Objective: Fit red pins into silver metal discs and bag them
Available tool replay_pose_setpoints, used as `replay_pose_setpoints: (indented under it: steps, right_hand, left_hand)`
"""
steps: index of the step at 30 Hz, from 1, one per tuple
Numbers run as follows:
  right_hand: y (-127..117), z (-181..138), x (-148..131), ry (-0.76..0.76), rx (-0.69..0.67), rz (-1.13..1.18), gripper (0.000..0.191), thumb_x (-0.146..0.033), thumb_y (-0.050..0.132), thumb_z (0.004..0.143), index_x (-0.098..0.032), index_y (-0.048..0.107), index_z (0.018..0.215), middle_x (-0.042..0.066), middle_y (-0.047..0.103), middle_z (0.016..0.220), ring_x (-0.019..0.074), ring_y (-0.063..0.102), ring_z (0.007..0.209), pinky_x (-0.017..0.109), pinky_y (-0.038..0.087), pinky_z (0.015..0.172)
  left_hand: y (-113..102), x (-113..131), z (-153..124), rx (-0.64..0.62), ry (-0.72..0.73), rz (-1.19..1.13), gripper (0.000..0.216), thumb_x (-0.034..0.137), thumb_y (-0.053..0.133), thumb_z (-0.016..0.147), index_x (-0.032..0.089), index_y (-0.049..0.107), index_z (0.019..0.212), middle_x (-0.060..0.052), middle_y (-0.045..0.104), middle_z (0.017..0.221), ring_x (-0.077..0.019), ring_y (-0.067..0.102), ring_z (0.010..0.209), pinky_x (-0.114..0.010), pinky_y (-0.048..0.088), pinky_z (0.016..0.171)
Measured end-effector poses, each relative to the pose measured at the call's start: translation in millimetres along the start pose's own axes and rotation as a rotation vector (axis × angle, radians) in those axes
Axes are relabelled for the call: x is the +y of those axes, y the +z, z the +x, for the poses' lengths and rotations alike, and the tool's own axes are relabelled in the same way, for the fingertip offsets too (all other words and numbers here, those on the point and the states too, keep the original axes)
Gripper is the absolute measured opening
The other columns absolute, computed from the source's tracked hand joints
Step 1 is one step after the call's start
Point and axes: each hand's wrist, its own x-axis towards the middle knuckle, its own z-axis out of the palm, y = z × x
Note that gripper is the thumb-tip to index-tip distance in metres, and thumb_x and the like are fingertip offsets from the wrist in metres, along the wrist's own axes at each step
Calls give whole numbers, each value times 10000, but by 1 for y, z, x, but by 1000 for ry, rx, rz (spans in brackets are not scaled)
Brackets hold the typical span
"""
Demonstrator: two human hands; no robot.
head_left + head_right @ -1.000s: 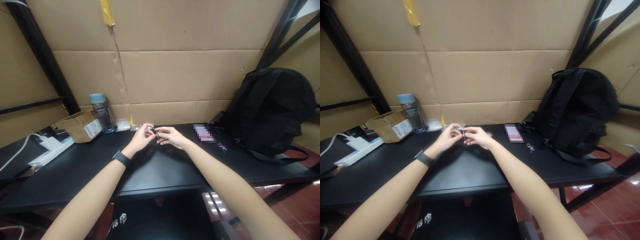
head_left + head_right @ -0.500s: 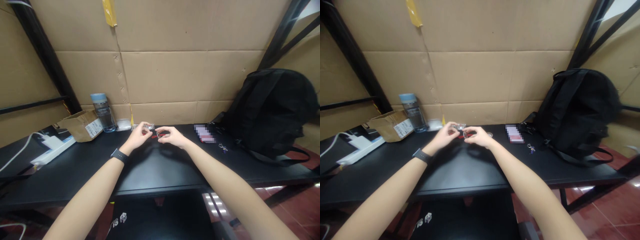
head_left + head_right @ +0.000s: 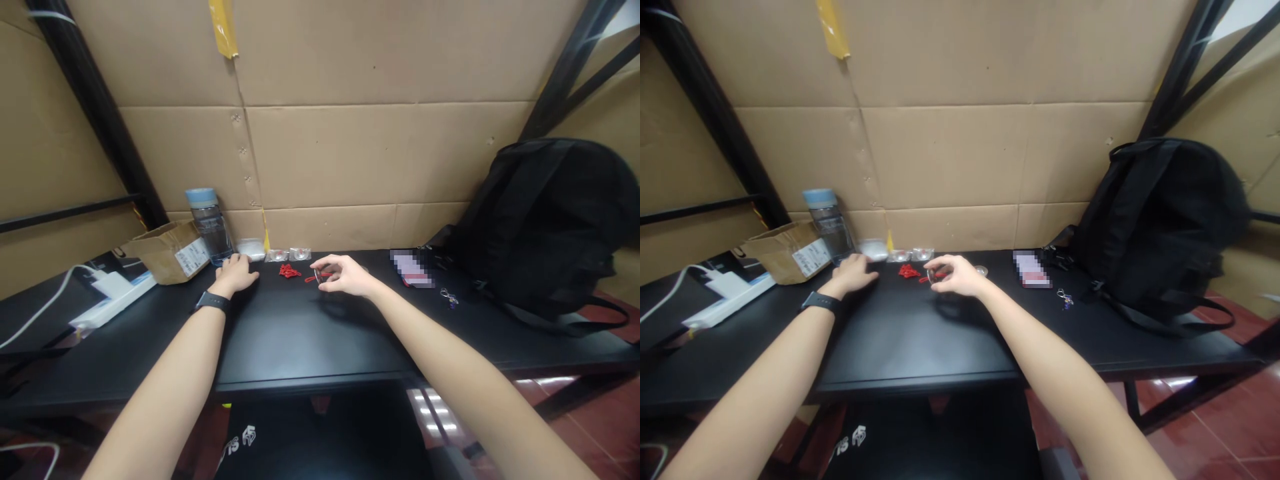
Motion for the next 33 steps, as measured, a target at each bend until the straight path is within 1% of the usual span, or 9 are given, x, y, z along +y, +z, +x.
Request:
replay_pose_setpoints:
  steps: [3, 5, 7, 10, 14, 19, 24, 29, 33]
  right_hand:
    - [0, 0, 2, -12, 1, -22, 504, -167, 836, 658, -194, 744, 1152, 96, 722, 1172, 215, 683, 1014, 321, 606, 806]
    - [0, 1, 5, -20, 1, -41, 498, -166, 829, 666, -198, 744, 1155, 95, 718, 1181, 214, 681, 1017, 326, 606, 818]
    - [0, 1, 7, -24, 0, -55, 499, -168, 828, 670, -201, 741, 1161, 94, 713, 1191, 213, 679, 1020, 331, 606, 827]
    - [0, 2, 8, -22, -4, -62, 500, -175, 829, 677, -203, 738, 1167, 93, 715, 1185, 214, 679, 1018, 334, 607, 829]
    - [-1, 1, 8, -17, -11, -71, 496, -193, 830, 688, -204, 736, 1174, 91, 726, 1152, 218, 681, 1017, 327, 611, 813]
    - [-1, 1, 8, 0, 0, -71, 507, -190, 834, 685, -208, 734, 1181, 92, 728, 1155, 220, 684, 1026, 320, 615, 811]
    - [-1, 1, 9, -8, -1, -62, 502, -198, 836, 688, -208, 736, 1179, 91, 731, 1156, 216, 689, 1021, 312, 616, 804]
    - [-2, 1, 9, -13, -9, -72, 504, -197, 832, 689, -208, 738, 1184, 91, 727, 1166, 210, 686, 1015, 311, 616, 802]
    - [-2, 1, 8, -16, -9, -71, 506, -200, 836, 687, -209, 736, 1184, 92, 719, 1179, 206, 683, 1004, 318, 616, 806]
  left_hand:
    - [2, -2, 0, -27, 36, 45, 544, 465, 597, 871, 220, 609, 1357, -151, 398, 1614, -431, 398, 1441, -623, 387, 1107]
    - [3, -3, 0, -31, 70, 64, 534, 452, 566, 894, 238, 602, 1382, -111, 360, 1649, -409, 356, 1479, -624, 364, 1132]
    - [5, -4, 2, -25, 99, 75, 551, 425, 543, 909, 232, 570, 1424, -104, 379, 1644, -384, 359, 1487, -606, 366, 1142]
    - [6, -5, 4, -3, 117, 85, 586, 334, 529, 906, 204, 515, 1478, -119, 425, 1616, -363, 401, 1468, -575, 389, 1137]
    - [5, -4, 4, 15, 113, 92, 599, 216, 504, 876, 193, 519, 1475, -119, 471, 1586, -346, 453, 1439, -535, 414, 1128]
    - [4, -3, 3, 18, 104, 93, 615, 192, 492, 853, 197, 530, 1467, -113, 476, 1584, -334, 474, 1427, -501, 433, 1121]
    - [4, -3, 4, -12, 114, 85, 603, 171, 503, 826, 216, 584, 1422, -78, 485, 1583, -313, 471, 1438, -474, 429, 1139]
    - [5, -2, 4, -17, 125, 70, 663, 162, 495, 830, 212, 522, 1491, -77, 454, 1603, -312, 464, 1445, -488, 409, 1163]
    - [3, -1, 1, 30, 123, 50, 666, 143, 495, 821, 207, 528, 1483, -102, 458, 1598, -329, 453, 1448, -519, 405, 1152]
